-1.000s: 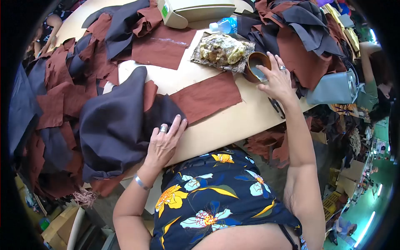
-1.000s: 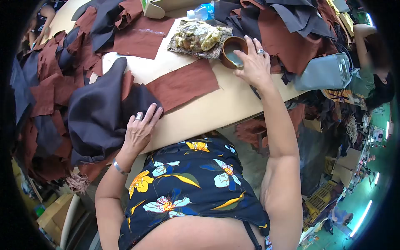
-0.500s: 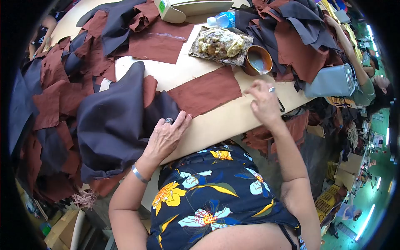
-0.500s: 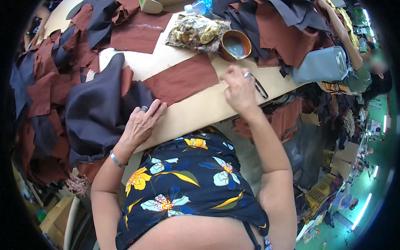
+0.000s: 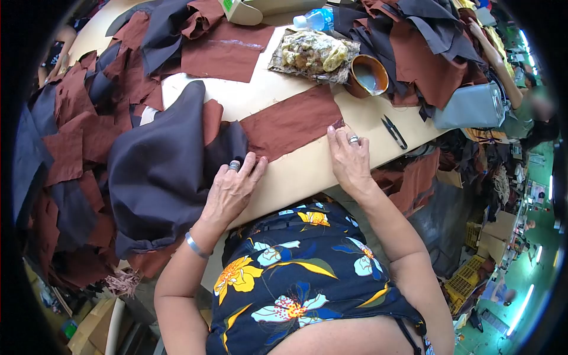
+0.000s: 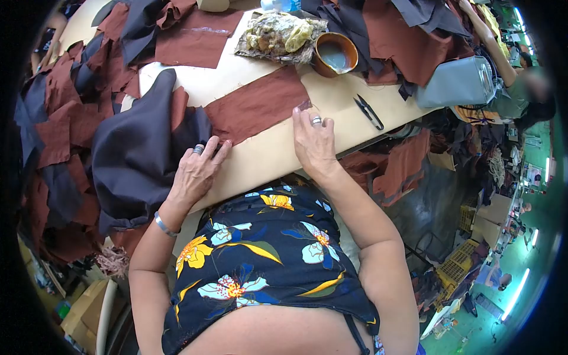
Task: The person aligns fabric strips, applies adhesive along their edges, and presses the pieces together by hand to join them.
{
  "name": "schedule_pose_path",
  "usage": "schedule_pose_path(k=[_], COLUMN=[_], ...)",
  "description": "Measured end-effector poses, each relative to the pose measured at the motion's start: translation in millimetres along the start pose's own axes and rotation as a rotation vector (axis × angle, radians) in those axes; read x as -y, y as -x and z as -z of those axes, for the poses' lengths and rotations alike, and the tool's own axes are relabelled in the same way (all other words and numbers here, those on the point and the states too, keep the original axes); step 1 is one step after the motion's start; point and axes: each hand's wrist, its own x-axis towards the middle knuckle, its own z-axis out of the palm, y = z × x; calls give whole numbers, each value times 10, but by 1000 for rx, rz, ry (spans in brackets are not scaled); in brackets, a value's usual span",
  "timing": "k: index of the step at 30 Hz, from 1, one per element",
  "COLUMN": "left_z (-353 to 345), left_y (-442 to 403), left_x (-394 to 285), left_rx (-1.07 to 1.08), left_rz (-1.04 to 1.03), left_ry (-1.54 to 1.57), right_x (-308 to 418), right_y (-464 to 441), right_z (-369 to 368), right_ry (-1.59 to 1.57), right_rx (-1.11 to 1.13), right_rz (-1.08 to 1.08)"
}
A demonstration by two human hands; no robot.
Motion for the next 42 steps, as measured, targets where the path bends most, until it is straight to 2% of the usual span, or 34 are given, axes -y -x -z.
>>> schedule_pose_path(k=[4,7,13,14,17,21,24,27,31,32,34,35,36,38,42], left_z=[10,-4,7,12,41,56,43,43,33,37,42,41,39,34,65], left_y=[29,48,60,65,74,93,111,115,106,115,113,108,108,104,77], left_x=[11,17,20,27,23,48,60,61,62,68,57,50,49,52,59], left_rx=[-20,-33,-17,-21,-24,-39,-74,-82,-87,-86,-95,-85,-73,-61,-50], left_rz=[-2,8,29,29,34,47,43,40,33,34,32,37,41,40,64], left_ry=[-22,-8,31,29,44,103,114,118,127,122,115,122,128,134,198], right_x=[-241,-276,70,4,-229,-203,-10,230,323,214,-195,-357,-602,-974,-1214], right_y=[-77,-80,2,-22,-116,-58,-39,-19,-70,-128,-286,-370,-461,-575,-827], right_z=[-105,-85,44,54,-40,-82,-19,33,186,238,140,362,387,402,312], right_ry=[70,133,-49,-44,117,133,59,-14,-356,-487,-623,-417,-421,-205,-161], right_rx=[-2,-49,-59,-21,-17,-44,26,-8,55,115,-84,-109,-166,-71,277], right_rz=[-66,-25,124,82,-19,61,118,149,189,131,47,-117,-180,-267,-298])
